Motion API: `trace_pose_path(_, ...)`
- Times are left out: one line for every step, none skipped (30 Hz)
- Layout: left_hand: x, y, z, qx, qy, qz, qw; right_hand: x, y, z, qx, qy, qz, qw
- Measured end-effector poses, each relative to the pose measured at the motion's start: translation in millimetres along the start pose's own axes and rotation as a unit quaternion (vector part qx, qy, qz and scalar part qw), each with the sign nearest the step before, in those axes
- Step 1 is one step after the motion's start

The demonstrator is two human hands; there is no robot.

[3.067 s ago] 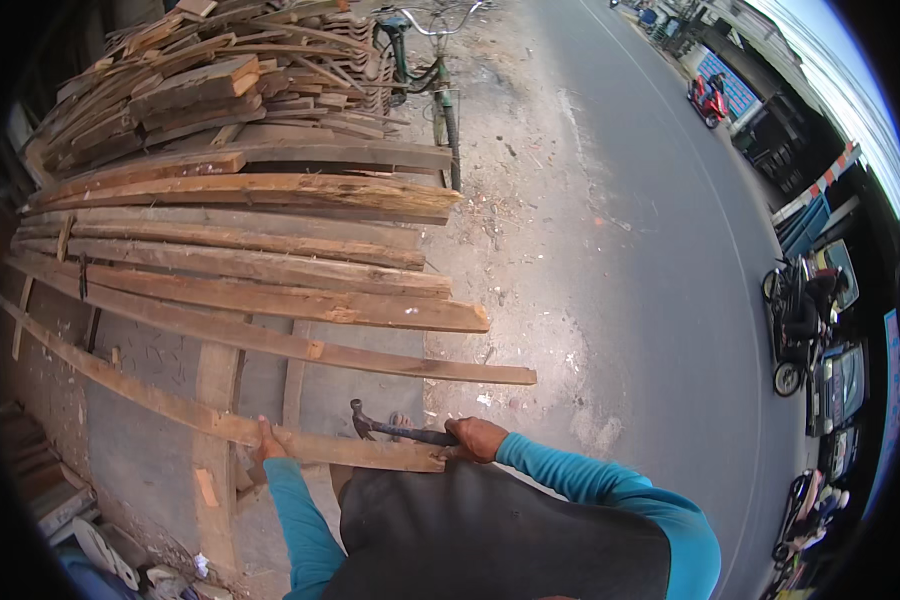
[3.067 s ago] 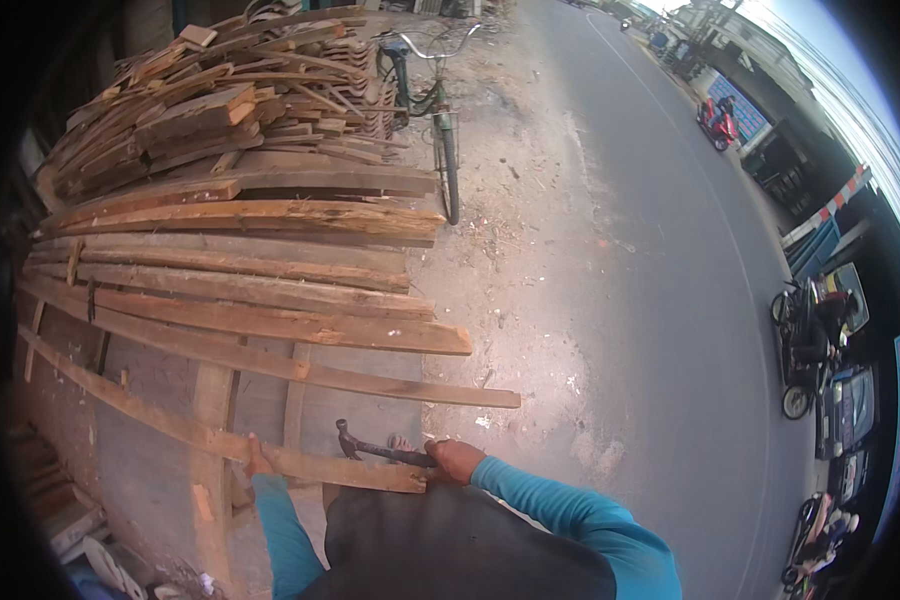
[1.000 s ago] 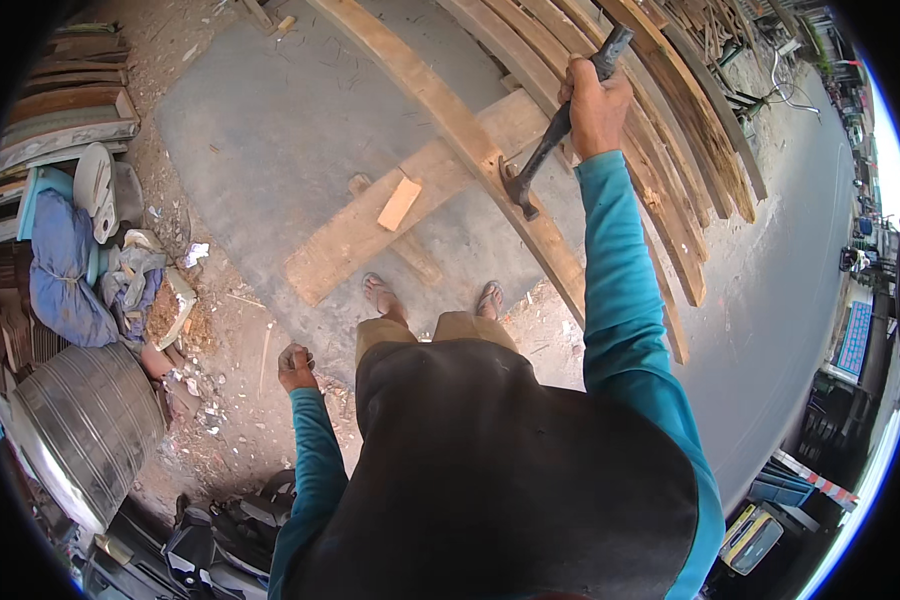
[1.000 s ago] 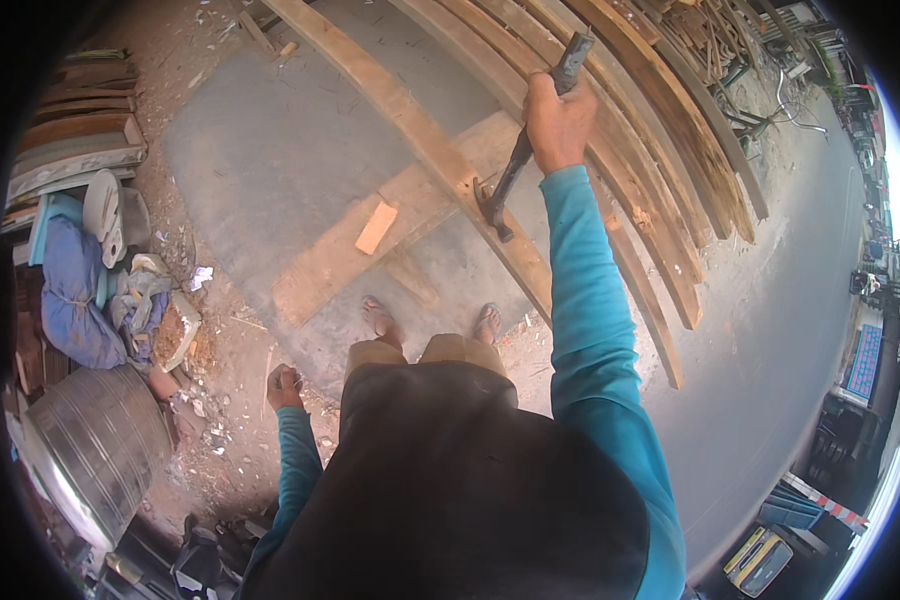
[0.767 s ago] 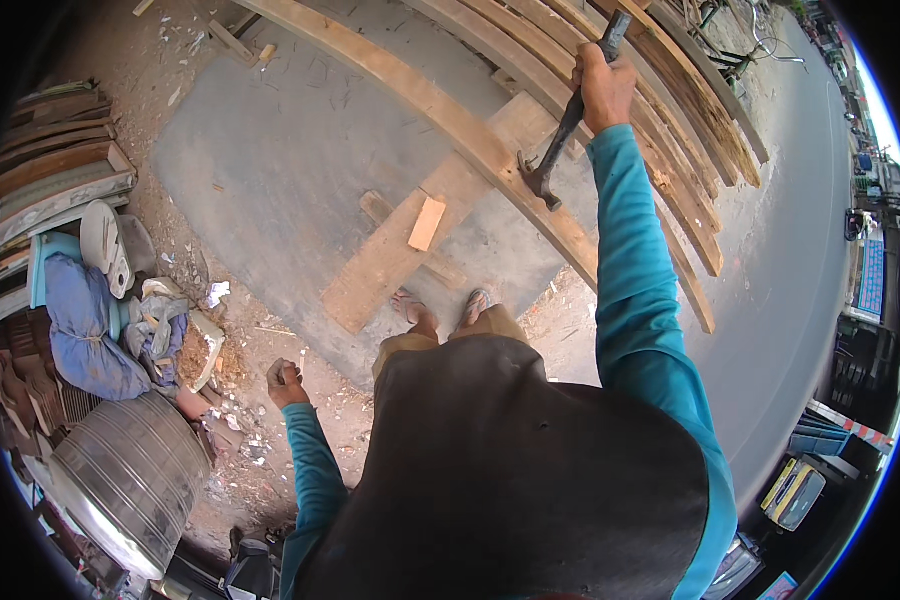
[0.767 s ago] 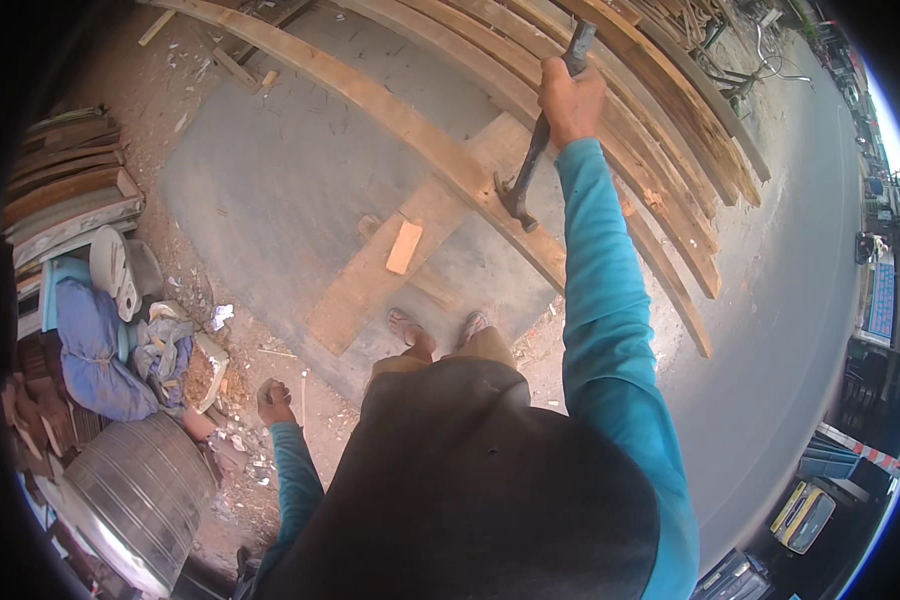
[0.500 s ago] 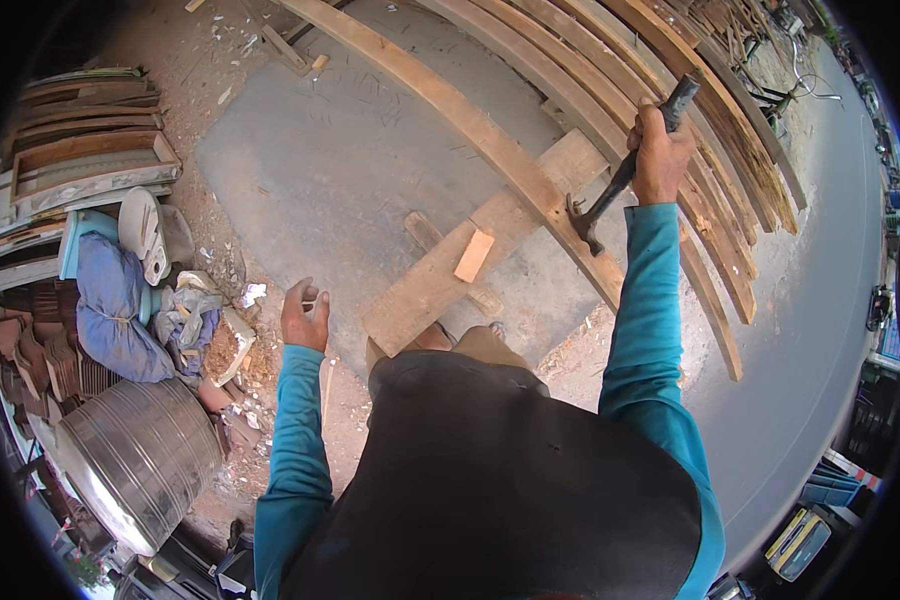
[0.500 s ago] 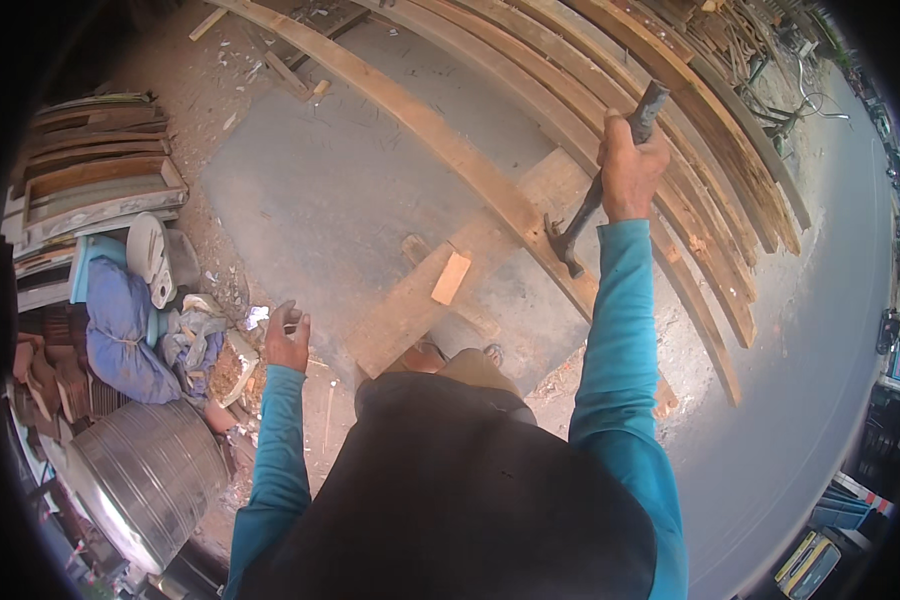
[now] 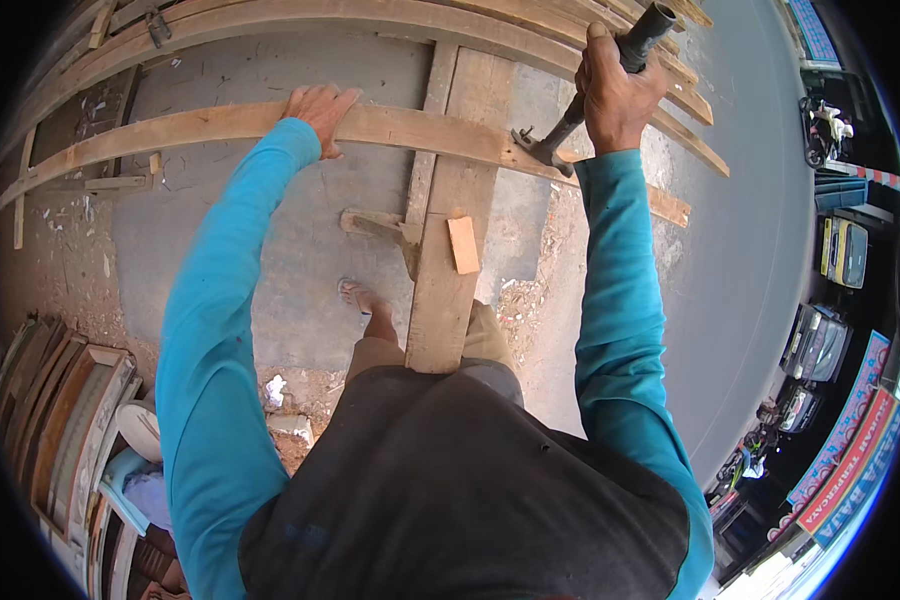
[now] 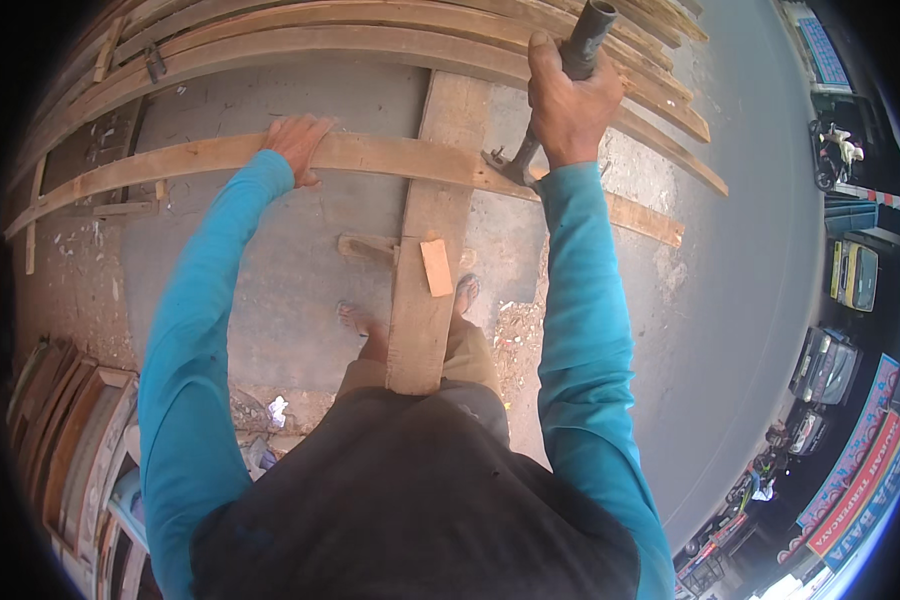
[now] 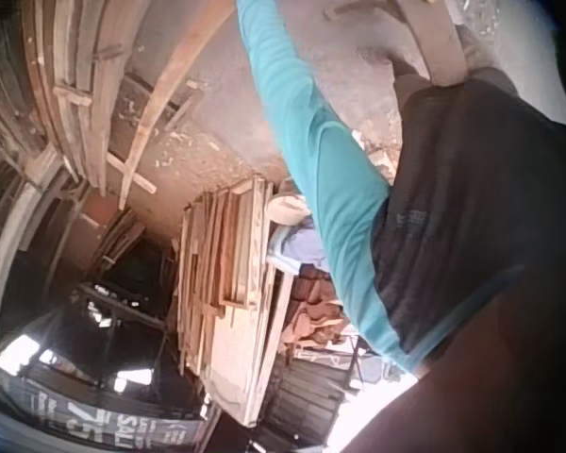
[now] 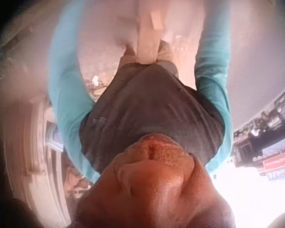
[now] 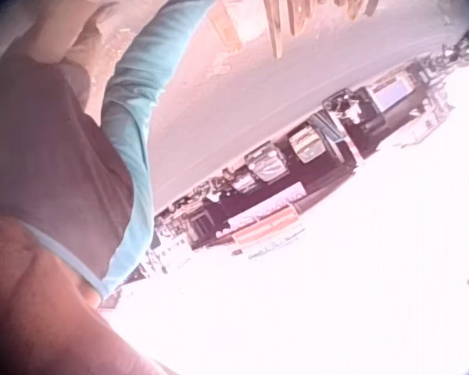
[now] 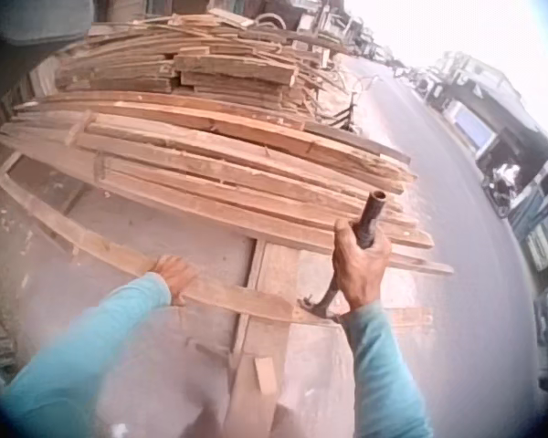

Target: The person removes nails from wooden planks using a hammer, placing a small wooden block under the hammer head for leverage and repositioning the planks by hand.

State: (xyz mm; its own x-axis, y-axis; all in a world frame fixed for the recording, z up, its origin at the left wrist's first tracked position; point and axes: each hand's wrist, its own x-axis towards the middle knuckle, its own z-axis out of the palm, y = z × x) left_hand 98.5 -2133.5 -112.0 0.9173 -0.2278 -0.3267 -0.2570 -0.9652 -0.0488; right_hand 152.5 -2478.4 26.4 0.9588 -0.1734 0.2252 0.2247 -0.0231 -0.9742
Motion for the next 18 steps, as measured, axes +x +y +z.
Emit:
trace_pose_path(15.8,-3.8,-4.9,-0.029,-0.095,-0.013,0.995,2.5,4.4,1.1,-0.015,0.013,-0.015,1.0)
trace_pose_path(16.2,-1.2,1.7,-0.03,-0.105,0.003,0.994,-4.5,8.1,-2.1,-0.028,0.021,-0.024,0.999)
trace_pose_path(12.3,1.8,6.6,-0.032,-0.099,0.011,0.995,-16.0,7.4,-7.7,-0.046,0.02,-0.026,0.998)
trace_pose_path(7.5,6.2,9.5,-0.034,-0.092,0.016,0.995,-31.3,10.4,-14.4,-0.051,0.029,-0.017,0.998)
trace_pose_path(7.9,10.0,0.7,-0.03,-0.093,0.021,0.995,-41.5,11.3,-18.8,-0.079,0.037,-0.054,0.995)
trace_pose_path(11.7,10.9,-11.0,-0.032,-0.121,0.008,0.992,-47.1,6.4,-16.0,-0.102,0.043,-0.094,0.989)
trace_pose_path(14.2,11.2,-22.9,-0.034,-0.148,-0.005,0.988,-58.6,-1.3,-14.8,-0.103,0.055,-0.073,0.991)
trace_pose_path(13.6,11.4,-29.6,-0.026,-0.144,-0.003,0.989,-64.4,-10.7,-14.5,-0.127,0.067,-0.096,0.985)
trace_pose_path(6.5,13.4,-24.6,-0.034,-0.11,0.003,0.993,-76.1,-22.6,-11.4,-0.153,0.051,-0.145,0.976)
trace_pose_path(0.1,12.0,-22.1,-0.041,-0.076,0.01,0.996,-85.9,-30.9,-10.5,-0.161,0.003,-0.185,0.97)
trace_pose_path(-6.4,12.0,-28.2,-0.033,-0.075,0.017,0.996,-97.3,-42.9,-4.7,-0.163,-0.022,-0.219,0.962)
trace_pose_path(-9.0,14.2,-33.1,-0.047,-0.078,0.019,0.996,-107.0,-44.4,-2.0,-0.17,-0.054,-0.227,0.957)
trace_pose_path(-10.4,14.1,-38.8,-0.06,-0.081,0.016,0.995,-113.7,-42.5,5.0,-0.163,-0.072,-0.245,0.953)
trace_pose_path(-8.2,18.1,-44.1,-0.053,-0.081,0.023,0.995,-117.9,-39.6,10.9,-0.177,-0.069,-0.276,0.942)
trace_pose_path(-4.2,20.2,-45.5,-0.046,-0.089,0.017,0.995,-122.7,-42.9,13.7,-0.179,-0.09,-0.268,0.942)
trace_pose_path(-0.3,23.0,-45.5,-0.039,-0.097,0.011,0.994,-130.5,-39.9,14.8,-0.182,-0.083,-0.267,0.943)
trace_pose_path(-1.9,27.5,-41.5,-0.032,-0.098,0.017,0.995,-141.1,-33.4,14.9,-0.193,-0.093,-0.27,0.939)
trace_pose_path(-6.7,33.4,-32.8,-0.024,-0.123,0.011,0.992,-147.3,-29.8,14.3,-0.207,-0.103,-0.27,0.935)
